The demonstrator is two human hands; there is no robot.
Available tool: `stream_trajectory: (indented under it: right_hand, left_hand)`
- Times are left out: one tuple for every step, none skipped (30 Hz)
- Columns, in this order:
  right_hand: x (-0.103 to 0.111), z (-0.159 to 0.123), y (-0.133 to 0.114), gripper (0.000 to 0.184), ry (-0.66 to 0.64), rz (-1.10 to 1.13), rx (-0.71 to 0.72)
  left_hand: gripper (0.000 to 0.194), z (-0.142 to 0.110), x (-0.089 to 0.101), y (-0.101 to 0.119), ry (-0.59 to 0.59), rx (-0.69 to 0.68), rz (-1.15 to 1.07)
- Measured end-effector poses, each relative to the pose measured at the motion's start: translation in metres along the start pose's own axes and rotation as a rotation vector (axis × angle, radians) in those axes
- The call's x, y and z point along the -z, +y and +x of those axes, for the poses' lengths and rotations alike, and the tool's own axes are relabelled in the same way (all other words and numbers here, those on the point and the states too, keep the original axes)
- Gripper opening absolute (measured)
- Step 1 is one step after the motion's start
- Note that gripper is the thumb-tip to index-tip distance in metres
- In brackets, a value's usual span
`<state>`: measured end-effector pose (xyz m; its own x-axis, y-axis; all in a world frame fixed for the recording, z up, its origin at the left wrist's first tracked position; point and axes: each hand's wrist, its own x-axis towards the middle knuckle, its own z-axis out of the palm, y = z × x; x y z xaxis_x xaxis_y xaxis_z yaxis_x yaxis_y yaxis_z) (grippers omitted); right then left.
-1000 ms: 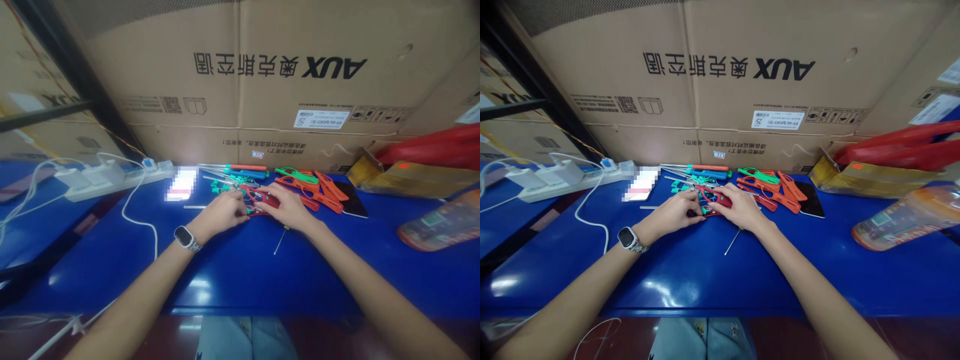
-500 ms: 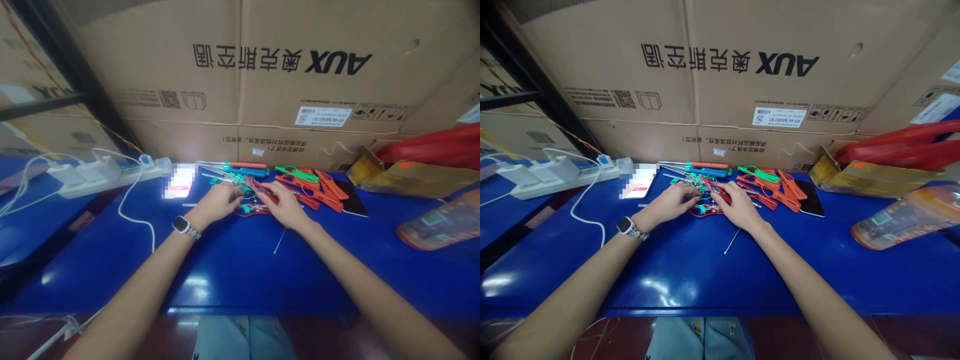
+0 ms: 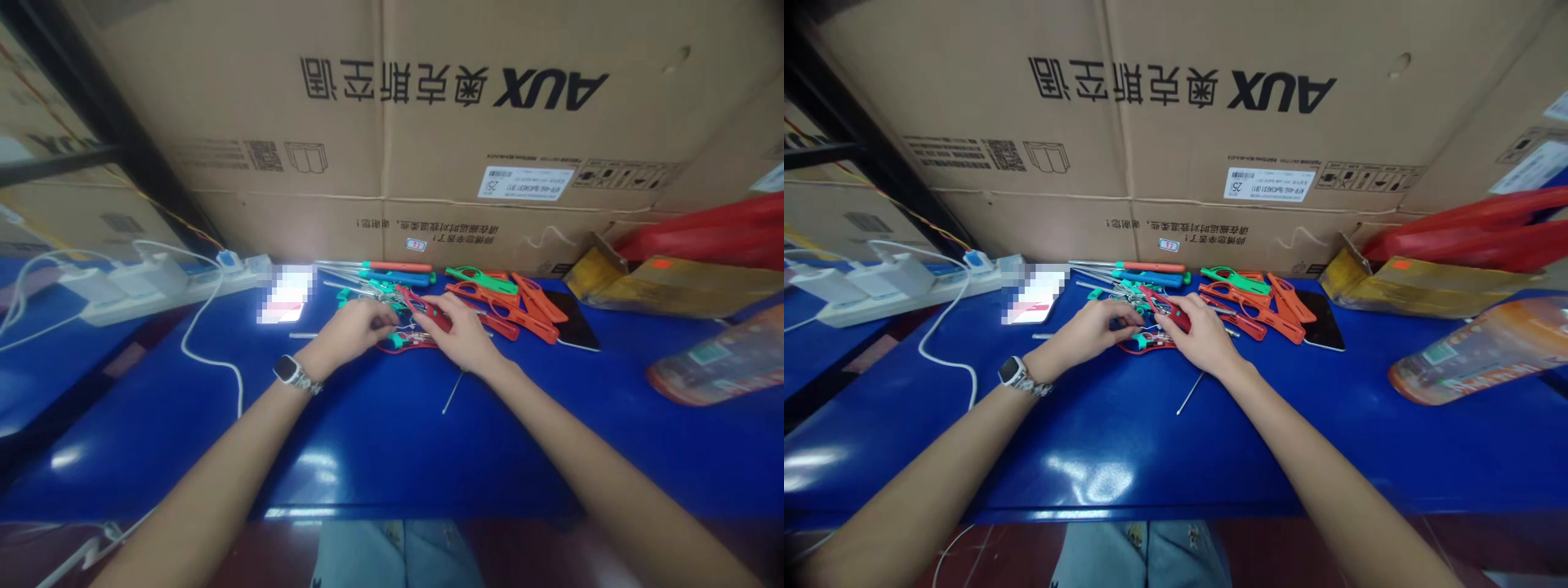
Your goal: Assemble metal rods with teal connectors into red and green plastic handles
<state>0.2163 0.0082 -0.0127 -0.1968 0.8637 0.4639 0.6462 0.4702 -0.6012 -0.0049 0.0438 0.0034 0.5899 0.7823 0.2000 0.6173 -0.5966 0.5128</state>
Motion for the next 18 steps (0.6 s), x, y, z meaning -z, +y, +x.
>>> stream_trajectory:
  right_hand:
    - [0.000, 0.000, 0.000, 0.035, 0.002, 0.000, 0.004]
    - [0.000, 0.000, 0.000, 0.034, 0.006, 0.000, 0.008]
    - [0.000, 0.000, 0.001, 0.033, 0.009, 0.000, 0.011]
    - [-0.001, 0.000, 0.001, 0.033, 0.010, -0.002, 0.013]
    - [-0.001, 0.000, 0.001, 0.033, 0.011, -0.004, 0.015]
    - [-0.001, -0.001, 0.002, 0.033, 0.011, -0.006, 0.016]
    - [-0.001, -0.001, 0.002, 0.033, 0.011, -0.007, 0.016]
    - [-0.001, -0.001, 0.002, 0.033, 0.011, -0.008, 0.015]
    - [-0.001, -0.001, 0.002, 0.034, 0.011, -0.009, 0.015]
    - [-0.001, -0.001, 0.002, 0.034, 0.010, -0.009, 0.016]
    - [-0.001, -0.001, 0.002, 0.034, 0.008, -0.010, 0.018]
    - [-0.001, -0.001, 0.001, 0.033, 0.006, -0.012, 0.021]
    - [-0.001, -0.001, 0.001, 0.033, 0.001, -0.014, 0.023]
    - [0.000, -0.001, 0.001, 0.033, -0.002, -0.017, 0.026]
    - [0.000, -0.001, 0.001, 0.033, -0.006, -0.019, 0.028]
    - [0.000, -0.001, 0.000, 0.034, -0.011, -0.021, 0.031]
    - [0.001, -0.001, 0.000, 0.034, -0.018, -0.022, 0.036]
    - [0.001, -0.001, -0.001, 0.034, -0.025, -0.024, 0.044]
  left_hand:
    - [0.017, -0.002, 0.000, 0.001, 0.000, -0.017, 0.032]
    - [0.018, -0.004, 0.001, 0.003, -0.002, -0.037, 0.072]
    - [0.020, -0.006, 0.001, 0.006, -0.008, -0.057, 0.114]
    - [0.022, -0.008, 0.002, 0.008, -0.018, -0.070, 0.150]
    - [0.025, -0.010, 0.002, 0.011, -0.027, -0.076, 0.180]
    - [0.026, -0.012, 0.003, 0.014, -0.038, -0.079, 0.204]
    - [0.027, -0.014, 0.004, 0.017, -0.049, -0.084, 0.223]
    - [0.028, -0.015, 0.004, 0.019, -0.058, -0.091, 0.239]
    - [0.029, -0.016, 0.005, 0.021, -0.064, -0.100, 0.253]
    - [0.033, -0.017, 0.005, 0.023, -0.067, -0.107, 0.267]
    - [0.037, -0.018, 0.006, 0.024, -0.071, -0.112, 0.280]
    - [0.041, -0.018, 0.006, 0.024, -0.072, -0.114, 0.291]
    - [0.043, -0.018, 0.006, 0.024, -0.071, -0.115, 0.298]
    - [0.041, -0.017, 0.005, 0.024, -0.072, -0.118, 0.301]
    - [0.038, -0.017, 0.005, 0.023, -0.075, -0.122, 0.299]
    - [0.034, -0.016, 0.005, 0.022, -0.079, -0.125, 0.292]
    - [0.030, -0.016, 0.005, 0.021, -0.086, -0.128, 0.284]
    - [0.028, -0.015, 0.004, 0.020, -0.091, -0.129, 0.275]
